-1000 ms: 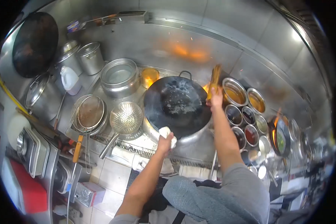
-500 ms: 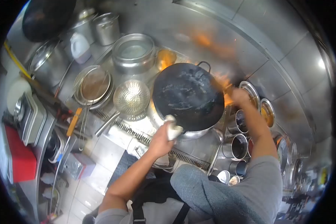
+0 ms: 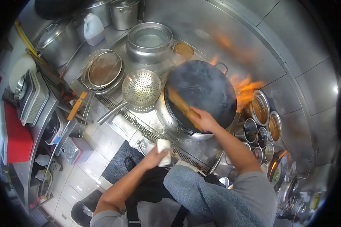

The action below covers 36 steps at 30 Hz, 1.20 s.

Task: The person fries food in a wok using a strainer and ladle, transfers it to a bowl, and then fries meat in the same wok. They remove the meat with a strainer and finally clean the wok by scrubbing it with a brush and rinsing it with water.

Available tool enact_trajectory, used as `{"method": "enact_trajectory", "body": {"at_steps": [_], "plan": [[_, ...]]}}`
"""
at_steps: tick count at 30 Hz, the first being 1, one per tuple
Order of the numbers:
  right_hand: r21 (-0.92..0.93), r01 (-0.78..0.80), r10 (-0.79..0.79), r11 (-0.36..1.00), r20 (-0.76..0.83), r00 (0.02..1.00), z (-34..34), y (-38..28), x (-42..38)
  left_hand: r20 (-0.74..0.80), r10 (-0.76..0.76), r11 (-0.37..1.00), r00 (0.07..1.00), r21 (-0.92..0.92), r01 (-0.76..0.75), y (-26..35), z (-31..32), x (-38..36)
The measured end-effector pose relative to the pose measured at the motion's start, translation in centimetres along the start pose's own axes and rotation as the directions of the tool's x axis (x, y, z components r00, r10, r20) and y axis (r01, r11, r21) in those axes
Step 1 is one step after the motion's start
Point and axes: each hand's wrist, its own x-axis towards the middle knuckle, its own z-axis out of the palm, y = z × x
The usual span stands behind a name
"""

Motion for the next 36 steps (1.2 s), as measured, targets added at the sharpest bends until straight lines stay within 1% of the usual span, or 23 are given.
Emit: {"method": "enact_trajectory", "body": {"at_steps": [1,2,3,5,7,8,10,11,12,13,14,16,17,19,21,22,23,24,25,28,32,35,36], "plan": [[-0.065,0.154,-0.151,0.986,0.053,0.987,-1.4,2.4,-1.7,-0.011,-0.062,0.998,0.998,-0.017,0.061,-0.5,-1.5,-0.5],[-0.049,0.076,-0.066,0.996,0.184,0.981,-4.3,5.4,-2.4,-0.022,-0.12,0.992,0.993,-0.035,0.119,-1.0,-2.9,-1.0],[-0.309,0.058,-0.013,0.949,0.145,0.989,-7.7,8.3,-2.4,-0.112,-0.119,0.991,0.987,-0.071,0.112,-0.7,-3.8,-1.7],[-0.716,-0.37,0.348,0.592,-0.187,0.919,-16.5,9.9,-1.5,-0.276,-0.042,0.988,0.96,-0.152,0.0,-0.3,-5.8,-2.5],[-0.413,-0.578,0.143,0.703,-0.715,0.685,-19.7,10.5,-0.1,-0.41,0.13,0.978,0.903,-0.096,-0.184,0.0,-8.6,-1.9],[-0.413,-0.577,0.143,0.705,-0.714,0.686,-19.1,10.2,1.3,-0.455,0.219,0.969,0.863,-0.005,-0.248,-0.1,-10.2,-1.3],[-0.035,-0.385,0.138,0.922,-0.901,0.411,-16.3,11.3,5.1,-0.529,0.17,0.979,0.831,-0.008,-0.205,-2.2,-13.8,1.3],[-0.022,-0.496,0.24,0.868,-0.856,0.458,-13.5,11.6,7.7,-0.564,0.187,0.982,0.804,0.116,-0.148,-4.1,-15.7,3.0],[-0.267,-0.507,0.162,0.82,-0.741,0.652,-9.8,9.7,8.3,-0.561,0.189,0.982,0.806,0.113,-0.151,-5.8,-16.9,4.0],[-0.469,-0.388,-0.032,0.793,-0.668,0.743,-5.0,16.1,14.5,-0.551,0.225,0.94,0.803,0.34,-0.03,-7.1,-17.5,5.2],[-0.387,-0.297,-0.006,0.873,-0.617,0.787,-0.3,14.2,15.4,-0.538,0.265,0.835,0.8,0.542,0.089,-7.6,-17.7,6.2],[0.132,0.042,0.012,0.99,-0.38,0.925,4.1,4.9,8.5,-0.639,0.313,0.757,0.703,0.615,0.221,-5.1,-15.5,6.0],[0.186,-0.006,0.03,0.983,-0.129,0.991,2.1,0.3,2.7,-0.653,0.285,0.76,0.702,0.6,0.249,-4.5,-15.0,5.8],[0.103,0.133,-0.141,0.986,0.081,0.987,-1.1,5.5,0.0,-0.671,0.255,0.777,0.696,0.571,0.265,-2.9,-13.9,4.5],[-0.43,-0.057,0.087,0.901,0.051,0.995,-9.7,7.2,-2.9,-0.679,0.203,0.773,0.705,0.553,0.311,-4.4,-13.5,4.3],[-0.638,-0.359,0.328,0.681,-0.173,0.929,-14.1,7.3,-2.7,-0.695,0.165,0.769,0.7,0.535,0.35,-5.2,-13.6,4.6],[-0.615,-0.481,0.281,0.625,-0.397,0.874,-18.6,13.4,-0.6,-0.714,0.161,0.801,0.681,0.498,0.332,-6.4,-14.0,5.1],[-0.427,-0.565,0.245,0.706,-0.601,0.761,-20.3,11.5,0.0,-0.703,0.194,0.752,0.684,0.554,0.357,-6.5,-14.1,5.4],[-0.215,-0.594,0.24,0.775,-0.769,0.592,-21.4,9.6,0.2,-0.708,0.17,0.756,0.685,0.539,0.37,-5.4,-13.7,5.1],[0.198,-0.461,0.39,0.865,-0.844,0.369,-17.3,8.4,4.5,-0.7,0.291,0.781,0.652,0.568,0.261,-6.1,-13.6,4.4],[0.043,-0.372,0.331,0.927,-0.558,0.76,-2.0,6.0,11.1,-0.663,0.593,0.711,0.456,0.698,0.091,-5.8,-13.3,2.7],[0.143,0.023,0.008,0.989,-0.213,0.977,1.1,2.1,5.5,-0.579,0.635,0.686,0.511,0.727,-0.028,-3.6,-12.9,1.1],[-0.097,0.234,-0.249,0.967,-0.199,0.948,1.5,6.6,5.9,-0.577,0.582,0.715,0.573,0.699,-0.022,-2.4,-12.5,0.7]]}}
